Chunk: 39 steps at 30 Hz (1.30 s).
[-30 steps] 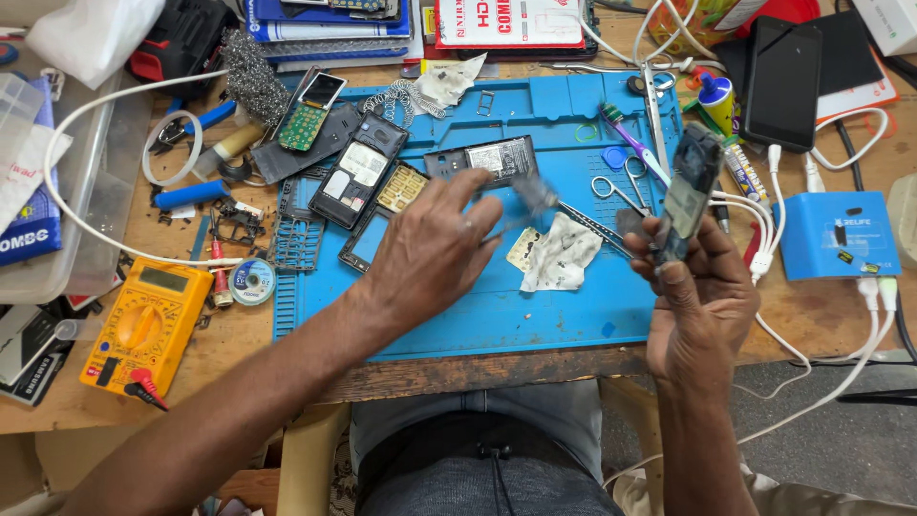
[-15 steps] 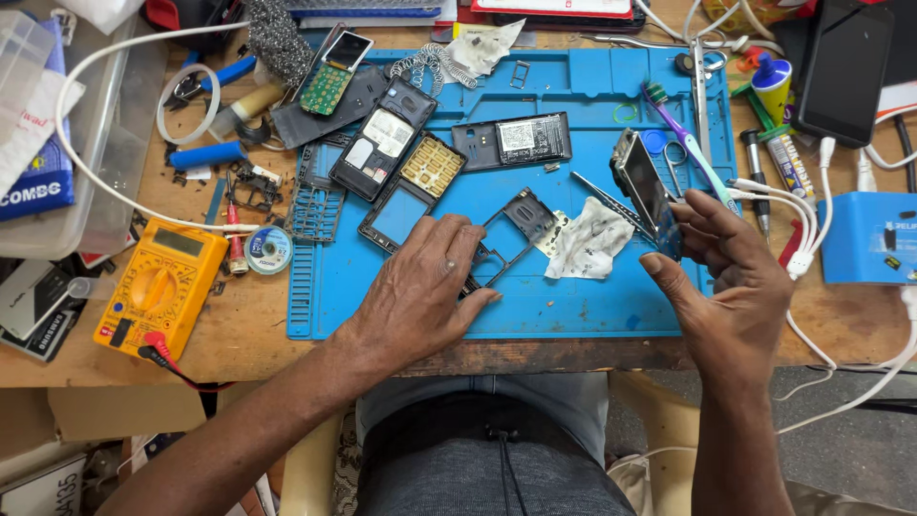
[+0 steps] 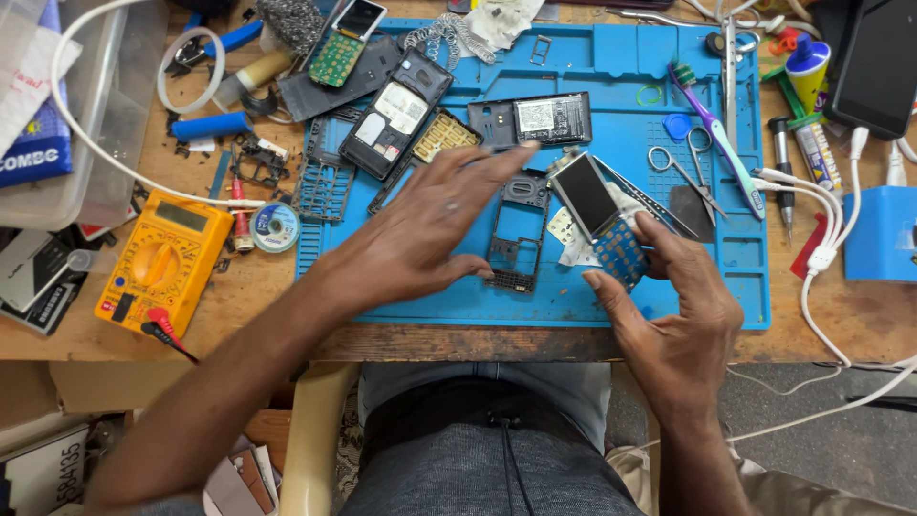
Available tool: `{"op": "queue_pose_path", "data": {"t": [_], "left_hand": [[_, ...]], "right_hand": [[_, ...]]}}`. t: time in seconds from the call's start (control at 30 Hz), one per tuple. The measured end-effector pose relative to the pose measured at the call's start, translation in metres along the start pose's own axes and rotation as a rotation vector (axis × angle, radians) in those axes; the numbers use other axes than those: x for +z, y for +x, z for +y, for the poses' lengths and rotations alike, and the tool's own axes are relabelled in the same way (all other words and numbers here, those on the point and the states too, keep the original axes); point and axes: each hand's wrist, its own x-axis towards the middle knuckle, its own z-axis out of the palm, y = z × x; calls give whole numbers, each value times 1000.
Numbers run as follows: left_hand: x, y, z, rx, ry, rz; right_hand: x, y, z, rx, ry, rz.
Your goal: The person disassembles a feature phone, cleans its internal keypad contacts using a toothbrush and a cloth moistened with liquid, and begins reassembling the device using tweezers.
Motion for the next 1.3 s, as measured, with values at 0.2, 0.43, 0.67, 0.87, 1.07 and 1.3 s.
{"op": "queue_pose_path", "data": {"t": [0.2, 0.43, 0.67, 0.87, 1.07, 1.3], "left_hand": [[6, 33, -17, 106, 106, -163], [15, 35, -14, 175, 163, -204], [29, 63, 2, 233, 142, -434], [28, 13, 26, -50, 314, -118], [3, -14, 13, -75, 314, 127], [8, -14, 9, -25, 182, 77]], "right_hand": [[-3, -5, 3, 7, -36, 47], [-7, -10, 15, -30, -15, 105], [-14, -11, 23, 20, 168, 238], [-14, -13, 24, 1, 19, 145], [5, -11, 3, -126, -132, -10], [14, -5, 5, -215, -311, -105]]}}
